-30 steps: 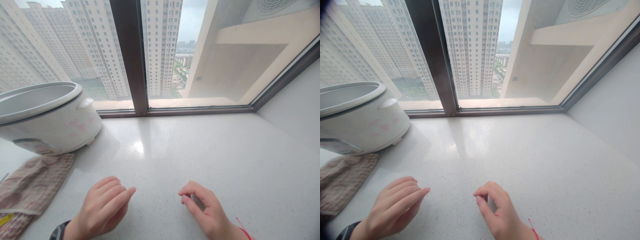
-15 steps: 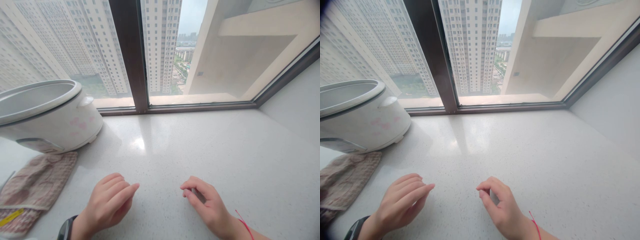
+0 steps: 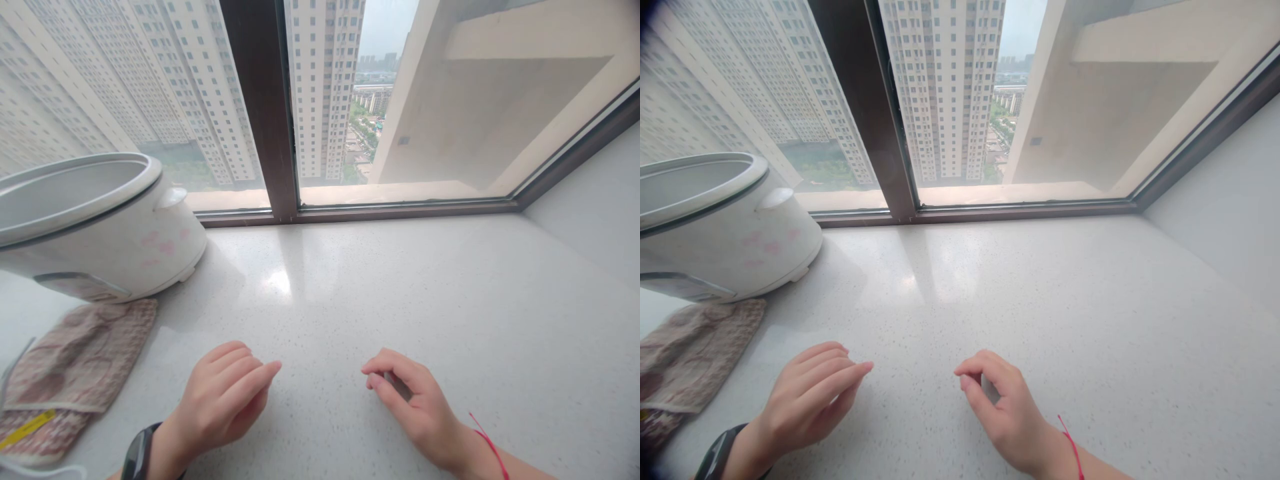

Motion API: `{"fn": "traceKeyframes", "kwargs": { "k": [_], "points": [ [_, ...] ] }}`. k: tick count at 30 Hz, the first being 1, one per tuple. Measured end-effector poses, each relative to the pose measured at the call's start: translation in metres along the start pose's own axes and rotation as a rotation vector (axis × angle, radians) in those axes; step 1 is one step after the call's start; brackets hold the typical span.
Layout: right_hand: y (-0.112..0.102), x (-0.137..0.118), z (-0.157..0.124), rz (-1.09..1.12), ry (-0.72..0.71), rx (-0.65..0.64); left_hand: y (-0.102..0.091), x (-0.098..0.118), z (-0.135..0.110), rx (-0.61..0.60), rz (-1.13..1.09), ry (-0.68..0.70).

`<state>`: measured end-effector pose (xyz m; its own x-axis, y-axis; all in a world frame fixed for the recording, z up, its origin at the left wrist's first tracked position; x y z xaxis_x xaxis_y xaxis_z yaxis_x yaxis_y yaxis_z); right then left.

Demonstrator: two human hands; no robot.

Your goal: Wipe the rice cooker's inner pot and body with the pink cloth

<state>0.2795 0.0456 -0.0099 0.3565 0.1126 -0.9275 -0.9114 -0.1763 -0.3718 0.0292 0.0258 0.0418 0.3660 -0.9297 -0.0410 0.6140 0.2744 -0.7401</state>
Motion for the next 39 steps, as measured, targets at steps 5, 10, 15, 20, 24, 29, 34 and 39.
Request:
{"fn": "traceKeyframes", "kwargs": {
  "k": [5,10,15,20,24,29,34,39],
  "points": [
    [-0.0005,-0.0032,0.0005,-0.007,-0.003,0.004,0.0003,-0.0001,-0.0003,-0.001,-0.001,-0.011],
    [-0.0002,-0.0030,0.0009,-0.019,0.007,-0.005,0.0016,-0.0003,-0.0019,-0.007,-0.008,-0.009],
    [0.0000,-0.0013,0.0013,-0.026,0.021,-0.008,0.0027,-0.0008,-0.0041,-0.025,-0.020,-0.013],
    [0.0003,-0.0010,0.0013,-0.023,0.022,-0.012,0.0025,-0.0008,-0.0028,-0.021,-0.010,-0.011],
    [0.0011,0.0008,0.0009,-0.028,0.038,-0.022,0.0023,-0.0006,-0.0025,-0.021,-0.018,-0.007],
    [0.0019,0.0016,0.0007,-0.027,0.041,-0.029,0.0022,-0.0005,-0.0021,-0.016,-0.025,-0.004],
    [0.0022,0.0026,0.0005,-0.029,0.039,-0.029,0.0033,0.0002,-0.0027,-0.020,-0.029,-0.001],
    [0.0029,0.0038,0.0015,-0.045,0.049,-0.046,0.0036,-0.0020,-0.0033,-0.029,-0.033,-0.013]
  ]
}}
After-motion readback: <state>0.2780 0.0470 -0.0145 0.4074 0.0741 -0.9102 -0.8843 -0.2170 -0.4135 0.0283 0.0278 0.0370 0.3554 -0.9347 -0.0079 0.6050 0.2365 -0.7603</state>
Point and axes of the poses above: each hand's wrist, its own z-axis towards the middle knuckle, its own y-axis out of the palm, x = y × z, the point moved 7 cm from there along z, towards the middle knuckle, and after that the axes turned 15 degrees about y, right-handed, at the moved point
